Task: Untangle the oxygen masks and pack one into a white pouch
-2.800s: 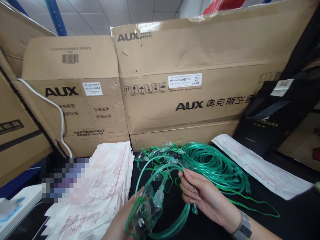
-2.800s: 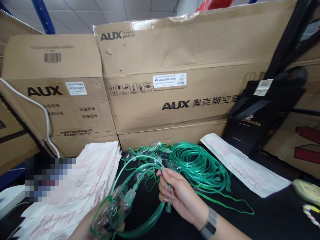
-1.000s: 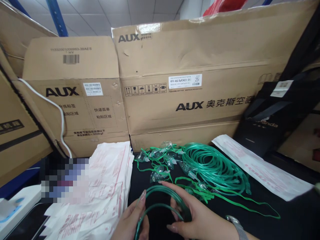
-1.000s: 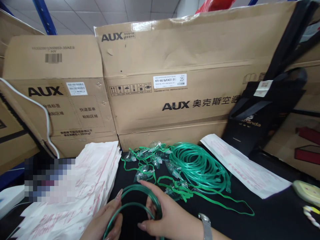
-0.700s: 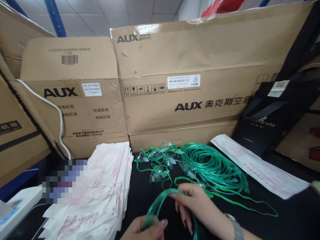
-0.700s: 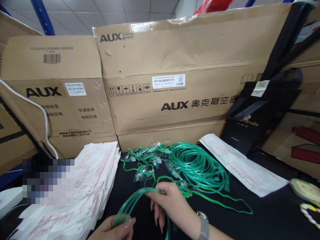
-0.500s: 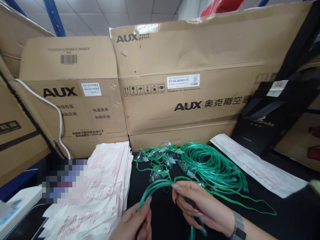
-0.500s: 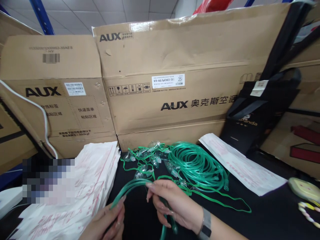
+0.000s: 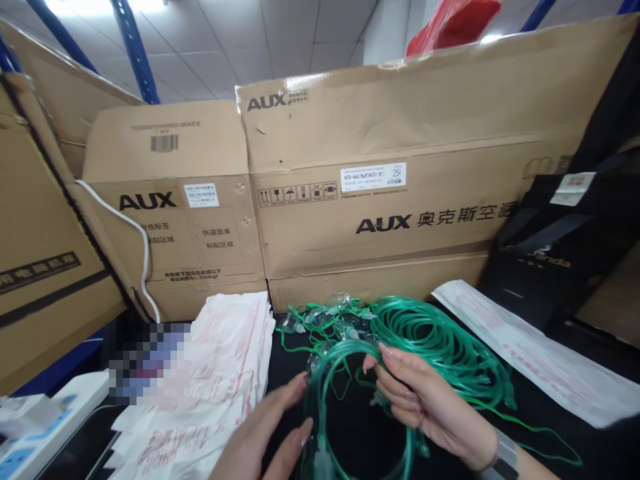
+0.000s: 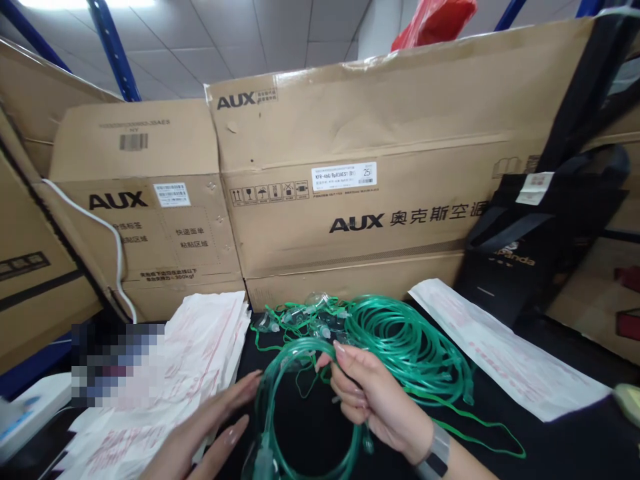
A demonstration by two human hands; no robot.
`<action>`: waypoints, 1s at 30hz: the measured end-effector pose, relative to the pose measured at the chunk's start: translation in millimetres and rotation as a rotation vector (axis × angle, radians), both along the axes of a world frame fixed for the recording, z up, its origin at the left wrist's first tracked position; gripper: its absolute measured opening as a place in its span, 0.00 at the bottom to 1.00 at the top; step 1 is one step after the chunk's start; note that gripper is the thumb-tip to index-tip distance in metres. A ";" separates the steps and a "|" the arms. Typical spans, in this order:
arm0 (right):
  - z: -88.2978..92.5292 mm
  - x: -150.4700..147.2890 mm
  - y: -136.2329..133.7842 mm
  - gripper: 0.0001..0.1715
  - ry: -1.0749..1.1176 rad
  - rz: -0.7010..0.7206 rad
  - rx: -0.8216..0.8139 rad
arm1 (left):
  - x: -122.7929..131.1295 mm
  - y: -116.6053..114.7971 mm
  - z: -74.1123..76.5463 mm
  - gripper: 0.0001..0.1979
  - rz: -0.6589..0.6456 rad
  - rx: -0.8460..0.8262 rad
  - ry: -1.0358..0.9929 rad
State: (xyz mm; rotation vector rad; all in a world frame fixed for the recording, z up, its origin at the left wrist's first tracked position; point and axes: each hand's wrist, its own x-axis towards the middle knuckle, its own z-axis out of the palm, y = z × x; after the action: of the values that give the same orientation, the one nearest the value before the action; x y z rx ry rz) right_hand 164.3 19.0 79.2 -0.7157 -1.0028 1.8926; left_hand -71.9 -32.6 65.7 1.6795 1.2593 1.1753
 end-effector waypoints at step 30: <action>11.5 23.2 14.4 0.14 0.124 -0.204 0.062 | -183.1 30.7 39.4 0.11 0.286 0.438 0.710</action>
State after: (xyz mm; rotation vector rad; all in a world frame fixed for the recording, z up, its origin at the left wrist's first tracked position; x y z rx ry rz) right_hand 187.5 33.4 90.7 -0.6316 -0.8732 1.7002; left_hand -255.0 -1.9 105.0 2.4378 1.8064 1.1052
